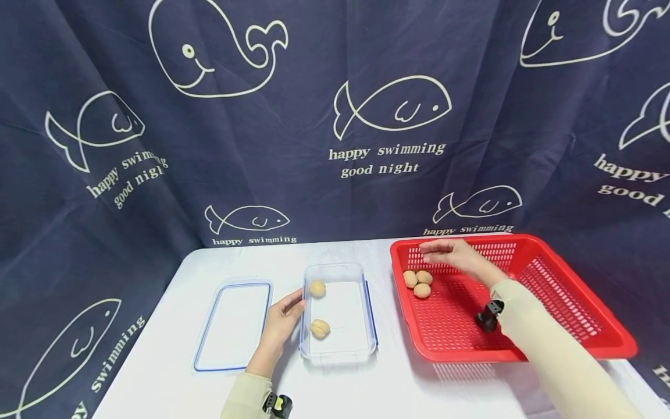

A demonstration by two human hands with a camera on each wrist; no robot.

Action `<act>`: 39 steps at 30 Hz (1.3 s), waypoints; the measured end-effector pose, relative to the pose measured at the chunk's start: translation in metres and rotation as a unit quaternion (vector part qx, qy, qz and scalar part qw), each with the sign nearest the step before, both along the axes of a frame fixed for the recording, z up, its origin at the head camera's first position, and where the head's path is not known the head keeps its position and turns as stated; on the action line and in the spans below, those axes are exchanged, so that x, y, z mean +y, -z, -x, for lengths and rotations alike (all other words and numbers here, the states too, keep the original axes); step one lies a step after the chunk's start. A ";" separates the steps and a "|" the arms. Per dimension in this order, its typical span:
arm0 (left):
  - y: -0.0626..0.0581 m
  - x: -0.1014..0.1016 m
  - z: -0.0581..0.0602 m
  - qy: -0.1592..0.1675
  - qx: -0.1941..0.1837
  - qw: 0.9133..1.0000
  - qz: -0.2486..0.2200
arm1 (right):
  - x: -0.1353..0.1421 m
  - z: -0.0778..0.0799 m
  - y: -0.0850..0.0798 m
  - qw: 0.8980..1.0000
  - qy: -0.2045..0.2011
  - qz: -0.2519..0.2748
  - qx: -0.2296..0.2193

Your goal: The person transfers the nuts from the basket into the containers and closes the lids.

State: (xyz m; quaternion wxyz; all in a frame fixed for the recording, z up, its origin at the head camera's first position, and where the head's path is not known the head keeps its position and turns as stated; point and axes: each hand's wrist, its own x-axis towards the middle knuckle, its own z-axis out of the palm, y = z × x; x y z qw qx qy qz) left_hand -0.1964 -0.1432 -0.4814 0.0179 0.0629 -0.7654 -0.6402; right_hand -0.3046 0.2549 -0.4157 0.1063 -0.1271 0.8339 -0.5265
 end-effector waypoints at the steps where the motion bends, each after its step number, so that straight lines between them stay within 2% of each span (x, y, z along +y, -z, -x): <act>1: 0.000 0.000 0.000 0.000 0.000 1.000 0.000 | 0.001 0.000 0.003 1.000 0.002 -0.005 -0.002; 8: -0.001 0.000 -0.001 -0.003 0.003 1.000 0.001 | 0.007 0.003 0.020 0.999 -0.002 -0.031 -0.031; 16: 0.001 0.000 0.000 -0.006 0.002 1.000 -0.005 | 0.015 -0.002 0.028 0.995 -0.025 -0.087 -0.048; 39: 0.001 -0.001 0.002 -0.006 -0.005 1.000 -0.007 | 0.014 0.005 0.043 0.989 -0.052 -0.125 -0.059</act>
